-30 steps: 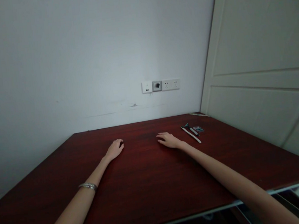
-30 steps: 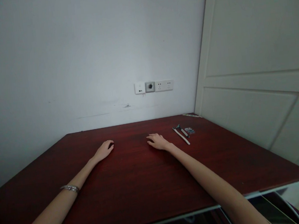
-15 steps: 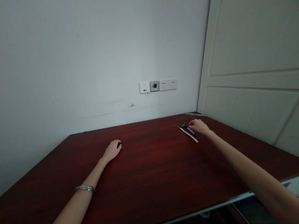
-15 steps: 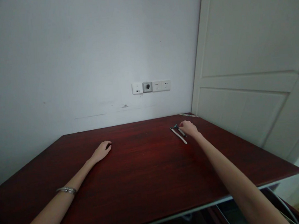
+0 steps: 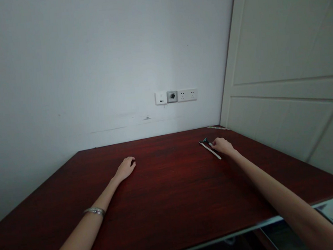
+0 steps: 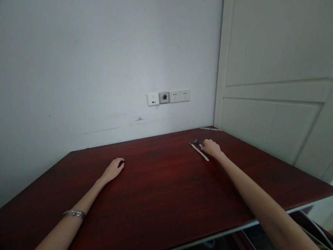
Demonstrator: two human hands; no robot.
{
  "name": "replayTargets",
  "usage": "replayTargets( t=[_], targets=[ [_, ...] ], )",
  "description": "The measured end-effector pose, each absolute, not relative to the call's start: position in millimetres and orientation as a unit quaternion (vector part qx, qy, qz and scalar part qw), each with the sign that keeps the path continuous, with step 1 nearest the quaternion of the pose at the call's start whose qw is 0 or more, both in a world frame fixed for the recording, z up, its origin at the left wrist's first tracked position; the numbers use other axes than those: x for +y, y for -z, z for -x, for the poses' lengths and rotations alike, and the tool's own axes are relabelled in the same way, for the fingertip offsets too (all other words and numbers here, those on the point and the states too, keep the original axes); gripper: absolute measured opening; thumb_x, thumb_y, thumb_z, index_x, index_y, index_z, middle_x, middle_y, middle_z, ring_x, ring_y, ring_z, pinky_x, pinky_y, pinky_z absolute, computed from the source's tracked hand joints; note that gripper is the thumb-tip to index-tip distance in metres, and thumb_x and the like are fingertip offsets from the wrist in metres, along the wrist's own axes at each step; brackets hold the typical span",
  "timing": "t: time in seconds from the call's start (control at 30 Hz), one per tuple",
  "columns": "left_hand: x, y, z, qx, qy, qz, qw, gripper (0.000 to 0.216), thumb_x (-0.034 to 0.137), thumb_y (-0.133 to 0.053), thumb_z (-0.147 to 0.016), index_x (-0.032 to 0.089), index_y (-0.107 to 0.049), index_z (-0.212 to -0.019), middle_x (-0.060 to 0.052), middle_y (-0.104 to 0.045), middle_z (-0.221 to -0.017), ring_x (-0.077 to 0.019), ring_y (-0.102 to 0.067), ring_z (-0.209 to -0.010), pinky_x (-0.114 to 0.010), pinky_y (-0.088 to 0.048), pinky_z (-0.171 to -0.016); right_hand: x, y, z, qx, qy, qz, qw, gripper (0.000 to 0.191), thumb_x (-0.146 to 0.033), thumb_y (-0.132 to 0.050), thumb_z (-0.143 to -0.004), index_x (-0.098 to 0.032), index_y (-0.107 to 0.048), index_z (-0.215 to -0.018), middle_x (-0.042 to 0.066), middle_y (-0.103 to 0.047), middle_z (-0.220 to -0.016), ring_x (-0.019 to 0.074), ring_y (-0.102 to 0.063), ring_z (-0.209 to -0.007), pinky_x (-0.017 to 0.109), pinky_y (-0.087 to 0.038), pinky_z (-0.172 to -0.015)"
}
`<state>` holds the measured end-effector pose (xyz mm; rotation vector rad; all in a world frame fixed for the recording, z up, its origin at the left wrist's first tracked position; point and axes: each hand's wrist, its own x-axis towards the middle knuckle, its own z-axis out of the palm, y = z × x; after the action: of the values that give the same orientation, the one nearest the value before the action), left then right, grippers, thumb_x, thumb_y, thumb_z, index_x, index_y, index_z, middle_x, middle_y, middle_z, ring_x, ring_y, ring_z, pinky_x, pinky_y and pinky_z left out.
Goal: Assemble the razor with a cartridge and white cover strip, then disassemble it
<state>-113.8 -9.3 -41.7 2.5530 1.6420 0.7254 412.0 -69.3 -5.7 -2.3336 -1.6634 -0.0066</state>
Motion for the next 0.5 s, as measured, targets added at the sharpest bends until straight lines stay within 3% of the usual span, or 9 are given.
replayTargets(
  t=[0.5],
  targets=[
    [-10.8,40.9,112.4,0.524,-0.239,-0.818,0.010,0.033,0.032,-0.038,-0.082,0.014,-0.056,-0.104,-0.012,-0.059,-0.108,-0.0239,-0.053,-0.102,-0.037,-0.041,-0.091,-68.6,9.0,-411.3,-0.573,0.004,0.808,0.134,0.026,-0.032,-0.058,-0.071,-0.014,-0.069,-0.087,0.016,-0.066,-0.093,0.0262,-0.064,-0.084,0.029,-0.046,-0.065]
  ],
)
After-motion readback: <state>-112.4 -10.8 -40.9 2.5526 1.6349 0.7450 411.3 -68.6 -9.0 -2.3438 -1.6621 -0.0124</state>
